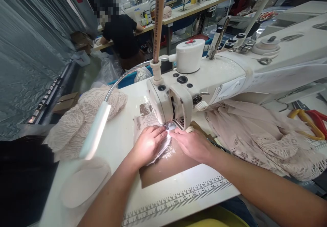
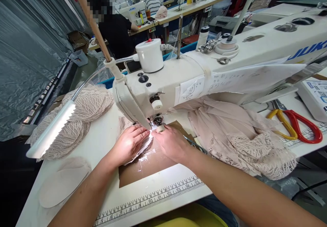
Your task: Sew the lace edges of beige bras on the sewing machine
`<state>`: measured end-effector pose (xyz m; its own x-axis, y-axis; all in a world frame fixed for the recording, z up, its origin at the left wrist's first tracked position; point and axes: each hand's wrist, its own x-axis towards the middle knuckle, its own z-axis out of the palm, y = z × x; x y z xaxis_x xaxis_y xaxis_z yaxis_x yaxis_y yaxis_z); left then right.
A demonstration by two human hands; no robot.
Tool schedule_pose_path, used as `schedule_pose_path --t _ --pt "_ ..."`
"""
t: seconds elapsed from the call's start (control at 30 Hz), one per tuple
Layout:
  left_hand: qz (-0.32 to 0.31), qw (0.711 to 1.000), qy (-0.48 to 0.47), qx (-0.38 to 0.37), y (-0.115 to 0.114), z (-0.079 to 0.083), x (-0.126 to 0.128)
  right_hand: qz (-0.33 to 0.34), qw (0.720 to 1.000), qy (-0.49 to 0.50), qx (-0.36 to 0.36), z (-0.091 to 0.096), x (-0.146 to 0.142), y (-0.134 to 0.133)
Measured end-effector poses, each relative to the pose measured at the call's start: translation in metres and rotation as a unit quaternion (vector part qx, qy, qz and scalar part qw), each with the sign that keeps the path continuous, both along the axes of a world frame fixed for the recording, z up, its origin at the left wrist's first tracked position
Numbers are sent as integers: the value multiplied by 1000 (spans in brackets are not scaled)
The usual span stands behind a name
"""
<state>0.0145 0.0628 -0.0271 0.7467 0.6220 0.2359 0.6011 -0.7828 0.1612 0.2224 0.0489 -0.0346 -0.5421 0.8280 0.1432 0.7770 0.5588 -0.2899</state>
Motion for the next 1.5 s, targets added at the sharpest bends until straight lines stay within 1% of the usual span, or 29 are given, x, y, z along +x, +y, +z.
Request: schedule_pose_path --t 0.1,0.2,0.43,0.6,0.77,0.83,0.9,1.0,1.07,1.27,1.5 --pt "2 1000 -8 -2 2 -1 -1 0 1000 2 -7 0 0 0" --pt "1 1000 -20 -1 3 -3 -2 4 1000 0 4 1 -1 0" --pt "23 1000 -5 8 4 -7 -6 -6 1000 -6 16 1 -2 0" --pt "35 999 3 8 -2 -2 -4 -25 999 22 38 1 -2 1" --pt "12 1000 5 -18 -8 4 -3 -39 998 36 45 3 -2 1" --pt "-1 1000 3 -29 -8 5 -3 -31 998 35 41 3 -2 0" --pt "-18 999 5 -32 -8 6 -4 -9 999 29 30 3 -1 0" --pt "-41 999 4 -15 -7 7 -4 17 1000 15 19 2 0 -1" --pt "-50 999 -1 -1 -6 8 -3 31 999 11 25 2 1 -1" --pt "-47 999 -10 6 -7 10 -3 52 997 16 54 -1 3 -2" --pt "-48 999 3 -1 -5 8 -5 58 997 5 52 -1 2 -3"
